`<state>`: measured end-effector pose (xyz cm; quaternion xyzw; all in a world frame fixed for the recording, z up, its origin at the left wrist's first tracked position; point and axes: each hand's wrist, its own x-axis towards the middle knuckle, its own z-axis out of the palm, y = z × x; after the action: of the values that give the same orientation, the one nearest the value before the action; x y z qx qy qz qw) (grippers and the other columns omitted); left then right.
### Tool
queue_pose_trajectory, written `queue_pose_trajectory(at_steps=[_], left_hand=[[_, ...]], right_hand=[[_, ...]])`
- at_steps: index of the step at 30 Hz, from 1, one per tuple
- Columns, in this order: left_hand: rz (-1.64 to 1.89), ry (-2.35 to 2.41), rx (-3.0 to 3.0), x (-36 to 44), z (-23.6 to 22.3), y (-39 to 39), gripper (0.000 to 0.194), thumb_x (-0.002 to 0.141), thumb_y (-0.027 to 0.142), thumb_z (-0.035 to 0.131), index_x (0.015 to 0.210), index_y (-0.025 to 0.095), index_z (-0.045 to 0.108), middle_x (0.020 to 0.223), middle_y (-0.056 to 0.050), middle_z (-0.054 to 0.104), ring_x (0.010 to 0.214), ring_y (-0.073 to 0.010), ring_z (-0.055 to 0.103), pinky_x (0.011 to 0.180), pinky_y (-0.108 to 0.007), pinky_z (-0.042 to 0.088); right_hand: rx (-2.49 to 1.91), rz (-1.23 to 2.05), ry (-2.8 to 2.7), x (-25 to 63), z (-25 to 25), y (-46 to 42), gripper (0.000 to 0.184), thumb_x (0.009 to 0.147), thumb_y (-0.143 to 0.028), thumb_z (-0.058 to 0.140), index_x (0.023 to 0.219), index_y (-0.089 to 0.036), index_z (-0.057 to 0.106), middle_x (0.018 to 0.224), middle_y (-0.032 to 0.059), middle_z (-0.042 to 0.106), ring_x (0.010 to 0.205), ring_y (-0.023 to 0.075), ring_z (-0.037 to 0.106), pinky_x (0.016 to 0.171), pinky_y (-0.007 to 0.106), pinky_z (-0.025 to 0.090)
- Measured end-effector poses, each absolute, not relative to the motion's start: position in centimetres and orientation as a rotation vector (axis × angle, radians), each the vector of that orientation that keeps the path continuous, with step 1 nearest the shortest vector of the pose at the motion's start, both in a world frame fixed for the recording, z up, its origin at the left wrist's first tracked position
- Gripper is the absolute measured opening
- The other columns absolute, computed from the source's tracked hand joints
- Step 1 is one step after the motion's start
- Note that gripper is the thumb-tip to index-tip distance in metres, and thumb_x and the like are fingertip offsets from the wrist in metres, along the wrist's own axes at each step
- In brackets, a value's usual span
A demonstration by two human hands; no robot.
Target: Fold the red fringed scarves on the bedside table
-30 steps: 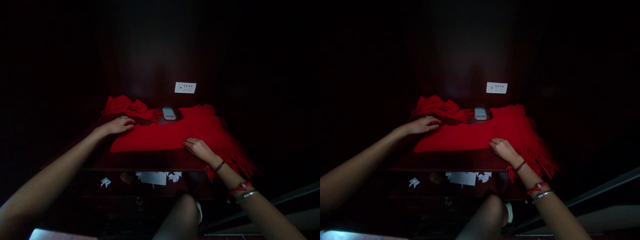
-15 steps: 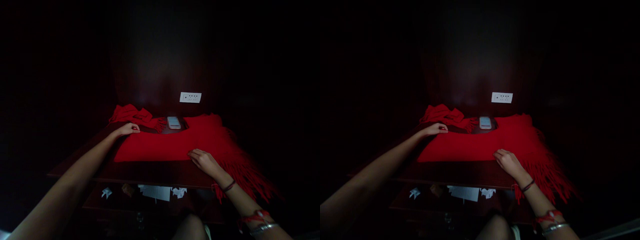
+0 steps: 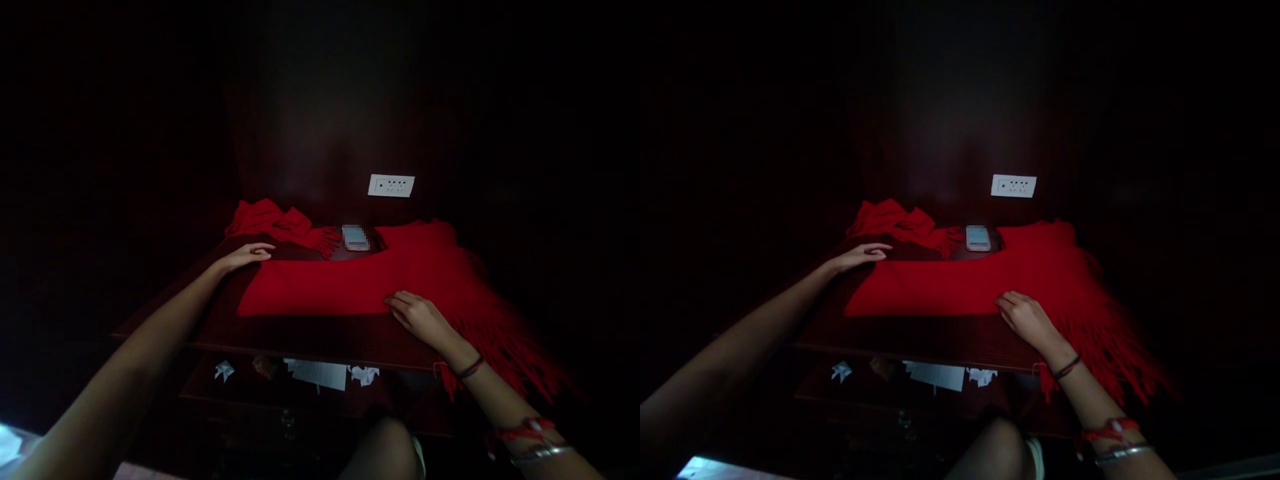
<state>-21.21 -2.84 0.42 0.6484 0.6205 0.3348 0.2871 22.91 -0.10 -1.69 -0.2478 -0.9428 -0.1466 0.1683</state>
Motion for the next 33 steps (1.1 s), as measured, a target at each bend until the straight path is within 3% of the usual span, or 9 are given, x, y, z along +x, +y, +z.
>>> queue_pose_trajectory(at_steps=[2,7,12,16,22,26,33], left_hand=[[0.854,1.697,1.715,-21.4,0.5,-3.1,0.054,0.064,0.044,0.054,0.110,0.016,0.047,0.082,-0.001,0.059,0.074,-0.0138,0.053,0.070,-0.026,0.039],[0.936,1.692,1.705,-22.1,0.5,-3.6,0.051,0.067,0.046,0.051,0.108,0.016,0.050,0.100,-0.003,0.055,0.086,-0.0149,0.050,0.074,-0.024,0.037],[0.916,1.553,1.679,-22.8,0.3,-3.5,0.057,0.066,0.042,0.054,0.116,0.016,0.044,0.088,-0.002,0.058,0.079,-0.0135,0.052,0.074,-0.025,0.037],[0.937,1.470,1.649,-23.1,0.2,-3.3,0.061,0.060,0.034,0.063,0.114,0.013,0.045,0.083,-0.003,0.060,0.078,-0.0132,0.053,0.078,-0.027,0.035],[0.979,1.337,1.636,-23.3,0.4,-3.3,0.074,0.061,0.024,0.063,0.126,0.015,0.028,0.086,-0.003,0.061,0.079,-0.0123,0.052,0.080,-0.028,0.033],[1.021,1.389,1.659,-23.3,0.2,-3.2,0.068,0.061,0.023,0.063,0.123,0.013,0.035,0.071,0.002,0.059,0.071,-0.0100,0.050,0.075,-0.025,0.033],[1.124,1.483,1.722,-23.2,-0.5,-2.2,0.053,0.069,0.035,0.052,0.116,0.012,0.043,0.059,0.005,0.045,0.056,-0.0078,0.040,0.057,-0.020,0.032]], right_hand=[[-0.715,-0.433,-2.691,22.8,-1.6,-0.1,0.024,0.078,-0.016,0.040,0.094,-0.016,0.057,0.089,0.0075,0.059,0.082,0.0169,0.053,0.077,0.031,0.044],[-0.738,-0.356,-2.717,19.5,-0.3,-2.6,0.030,0.076,-0.018,0.042,0.105,-0.017,0.052,0.099,0.0083,0.056,0.087,0.0182,0.052,0.077,0.033,0.044],[-0.471,-0.177,-2.781,10.5,1.0,-6.5,0.025,0.078,-0.019,0.042,0.101,-0.018,0.053,0.092,0.0054,0.056,0.085,0.0152,0.051,0.076,0.028,0.041],[-0.336,-0.219,-2.753,3.3,0.5,-7.9,0.019,0.078,-0.023,0.045,0.093,-0.015,0.053,0.086,0.0062,0.056,0.081,0.0166,0.050,0.073,0.029,0.039],[-0.211,-0.319,-2.722,-1.6,-0.5,-8.7,0.016,0.077,-0.022,0.046,0.089,-0.014,0.053,0.082,0.0068,0.054,0.077,0.0175,0.048,0.064,0.029,0.037],[-0.150,-0.438,-2.716,-2.3,-0.7,-9.2,0.012,0.079,-0.014,0.042,0.082,-0.015,0.054,0.076,0.0058,0.054,0.069,0.0162,0.047,0.058,0.028,0.034],[-0.230,-0.336,-2.612,-2.5,-0.1,-9.1,0.016,0.082,-0.017,0.039,0.085,-0.017,0.054,0.074,0.0039,0.054,0.073,0.0158,0.047,0.064,0.028,0.034]])
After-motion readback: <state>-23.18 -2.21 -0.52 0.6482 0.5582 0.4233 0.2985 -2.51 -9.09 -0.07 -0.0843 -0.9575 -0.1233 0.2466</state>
